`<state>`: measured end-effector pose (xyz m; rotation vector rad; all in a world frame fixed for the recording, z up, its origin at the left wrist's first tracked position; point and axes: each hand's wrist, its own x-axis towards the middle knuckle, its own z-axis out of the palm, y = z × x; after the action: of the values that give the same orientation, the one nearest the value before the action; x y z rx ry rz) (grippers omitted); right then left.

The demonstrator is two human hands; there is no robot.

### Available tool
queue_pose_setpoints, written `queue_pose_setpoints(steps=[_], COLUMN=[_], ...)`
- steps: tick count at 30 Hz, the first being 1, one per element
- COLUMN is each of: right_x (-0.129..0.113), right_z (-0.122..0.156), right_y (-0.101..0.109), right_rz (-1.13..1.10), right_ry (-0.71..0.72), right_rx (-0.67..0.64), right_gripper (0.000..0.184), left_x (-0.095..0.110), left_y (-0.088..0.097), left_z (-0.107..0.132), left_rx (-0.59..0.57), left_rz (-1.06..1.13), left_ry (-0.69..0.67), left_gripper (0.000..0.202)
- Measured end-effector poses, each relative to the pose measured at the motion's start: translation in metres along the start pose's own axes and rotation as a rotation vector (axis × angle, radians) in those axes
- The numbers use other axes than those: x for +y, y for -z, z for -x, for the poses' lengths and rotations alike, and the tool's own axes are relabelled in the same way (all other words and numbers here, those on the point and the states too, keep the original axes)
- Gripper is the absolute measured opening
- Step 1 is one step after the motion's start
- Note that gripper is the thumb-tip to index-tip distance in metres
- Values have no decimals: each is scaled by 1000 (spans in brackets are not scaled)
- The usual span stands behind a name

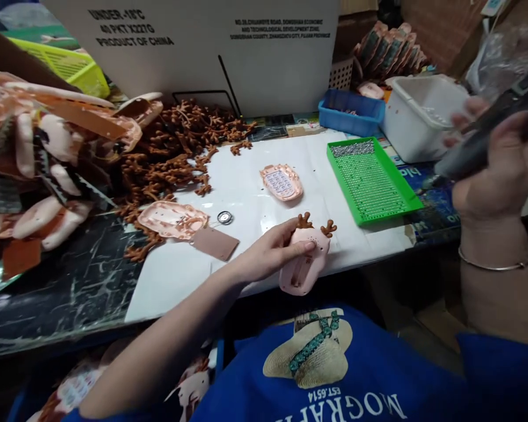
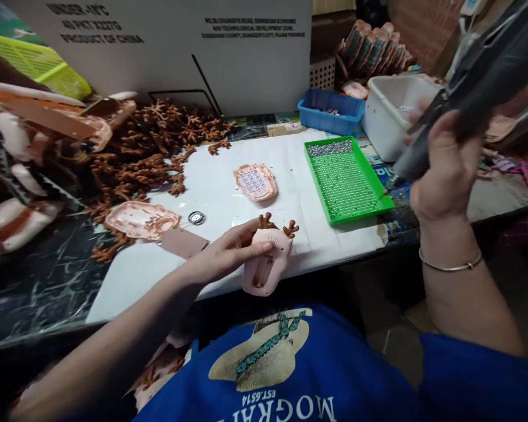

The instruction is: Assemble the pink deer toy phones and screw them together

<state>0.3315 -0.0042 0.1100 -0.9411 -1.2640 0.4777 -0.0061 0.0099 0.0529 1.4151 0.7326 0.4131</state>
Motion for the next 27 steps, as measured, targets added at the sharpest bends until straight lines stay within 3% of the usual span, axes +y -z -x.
queue_pose_setpoints(steps=[2, 4, 9, 13, 18, 23, 27], right_x=[6, 10, 8, 6, 16, 25, 31], right_z=[-9, -12, -10, 0, 13, 16, 18], right_y=[0, -1, -4, -9, -13, -12, -7], right_rz=[-29, -62, -134, -136, -53, 1, 99], right_ry=[-7, -71, -141, -130, -64, -138, -111], right_rx=[13, -82, -196, -122, 23, 84, 120], right_gripper=[26, 35, 44, 46, 36, 40, 35], left_x=[7, 11, 12, 5, -5, -8, -5], left_y=[2, 1, -12, -30, -52, -55, -54], left_z=[-20, -38, -48, -29, -11, -18, -28], left_rx=[-115, -165, -124, -74, -169, -260, -76], left_rz=[-89, -168, -189, 164, 693, 795, 775], left_ry=[21, 33, 140, 282, 450, 511, 442], left_gripper=[42, 45, 45, 39, 37, 36, 30])
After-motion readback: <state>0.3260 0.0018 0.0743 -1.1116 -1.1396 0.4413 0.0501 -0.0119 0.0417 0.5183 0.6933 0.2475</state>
